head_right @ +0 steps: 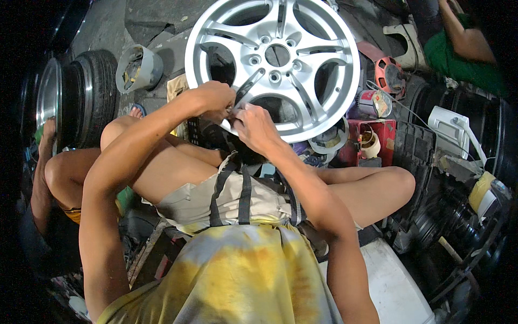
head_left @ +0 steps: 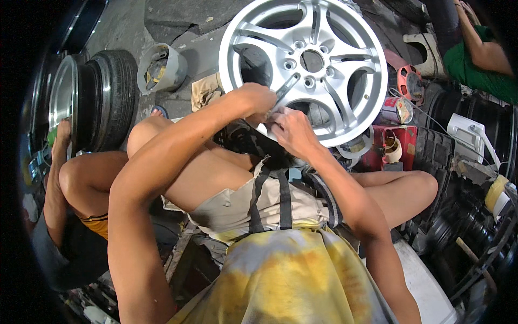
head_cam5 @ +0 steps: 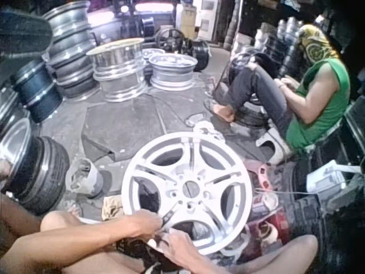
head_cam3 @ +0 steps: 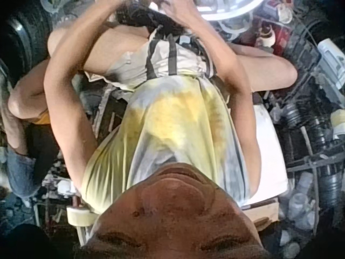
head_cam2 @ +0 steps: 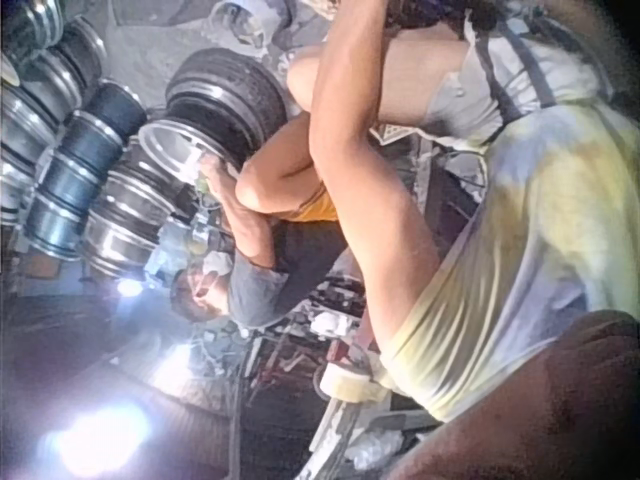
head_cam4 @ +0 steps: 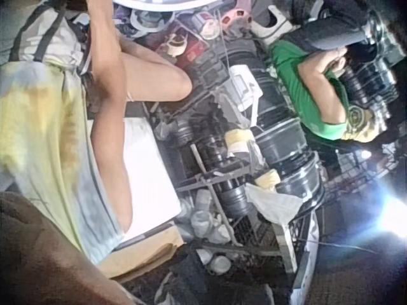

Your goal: The person scrubs a silver car rim with a small abrasive pad while sitting on the floor. They repeatedly rub the spokes and inner barrel of the rim, rotating it to access different areas.

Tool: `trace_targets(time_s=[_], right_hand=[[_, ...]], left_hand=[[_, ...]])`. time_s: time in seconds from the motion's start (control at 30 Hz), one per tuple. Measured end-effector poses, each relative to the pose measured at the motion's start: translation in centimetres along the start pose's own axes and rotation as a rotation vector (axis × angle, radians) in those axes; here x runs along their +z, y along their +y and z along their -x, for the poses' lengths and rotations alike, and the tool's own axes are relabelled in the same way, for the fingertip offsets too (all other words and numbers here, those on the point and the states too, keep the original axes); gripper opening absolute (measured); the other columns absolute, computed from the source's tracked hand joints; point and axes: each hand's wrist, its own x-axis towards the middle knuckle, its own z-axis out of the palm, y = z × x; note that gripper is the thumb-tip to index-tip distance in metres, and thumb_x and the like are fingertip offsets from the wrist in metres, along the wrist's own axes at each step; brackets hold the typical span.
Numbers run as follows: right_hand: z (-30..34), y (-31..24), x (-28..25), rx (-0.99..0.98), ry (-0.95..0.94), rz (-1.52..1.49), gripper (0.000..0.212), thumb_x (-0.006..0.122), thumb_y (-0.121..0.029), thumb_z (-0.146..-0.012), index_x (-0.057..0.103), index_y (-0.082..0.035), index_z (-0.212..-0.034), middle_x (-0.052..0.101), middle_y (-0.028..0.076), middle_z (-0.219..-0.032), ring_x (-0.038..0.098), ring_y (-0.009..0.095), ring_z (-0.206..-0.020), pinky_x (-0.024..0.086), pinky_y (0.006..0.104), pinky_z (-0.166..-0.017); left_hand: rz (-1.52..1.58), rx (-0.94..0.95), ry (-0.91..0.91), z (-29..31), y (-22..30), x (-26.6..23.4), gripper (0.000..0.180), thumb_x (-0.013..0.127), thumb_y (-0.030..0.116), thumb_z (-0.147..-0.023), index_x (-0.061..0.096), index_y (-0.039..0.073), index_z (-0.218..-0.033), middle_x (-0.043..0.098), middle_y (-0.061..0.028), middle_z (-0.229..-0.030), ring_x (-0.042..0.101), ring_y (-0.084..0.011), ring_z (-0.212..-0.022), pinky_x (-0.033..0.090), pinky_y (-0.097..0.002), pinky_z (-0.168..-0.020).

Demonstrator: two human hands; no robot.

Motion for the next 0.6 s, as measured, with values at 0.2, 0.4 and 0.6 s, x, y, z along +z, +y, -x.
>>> trace_targets(time_s=[0.2,0.4,0.6], right_hand=[[0.9,1.9,-0.4,-0.023,-0.028,-0.005,0.019,0.063,-0.007,-0.085,0.075,-0.001,-0.099,0.066,0.022,-0.092,0.065,0.045,-0.085,0.052,0.0500,-0.076],[0.9,1.3,-0.9,0.020,-0.102,-0.018,0.018,0.063,-0.009,-0.083,0.073,0.003,-0.093,0.064,0.026,-0.093,0.064,0.046,-0.088,0.051,0.0525,-0.080],[-0.2,0.2,0.3,-0.055,0.040,0.009,0.016,0.063,-0.010,-0.085,0.072,0.003,-0.087,0.063,0.025,-0.091,0.064,0.046,-0.088,0.052,0.0527,-0.080]], left_hand=[[0.033,0.029,0.061,-0.5,0.8,-0.3,0.016,0.072,0.014,-0.066,0.072,0.000,-0.074,0.067,-0.0233,-0.072,0.070,-0.0404,-0.072,0.054,-0.0467,-0.064],[0.057,-0.001,0.025,-0.4,0.5,0.3,0.015,0.072,0.015,-0.065,0.073,0.002,-0.073,0.069,-0.0216,-0.072,0.070,-0.0419,-0.074,0.055,-0.0480,-0.065],[-0.084,-0.016,-0.060,0.6,0.9,-2.1,0.021,0.071,0.014,-0.074,0.076,-0.002,-0.088,0.074,-0.0243,-0.090,0.073,-0.0402,-0.087,0.058,-0.0483,-0.074]])
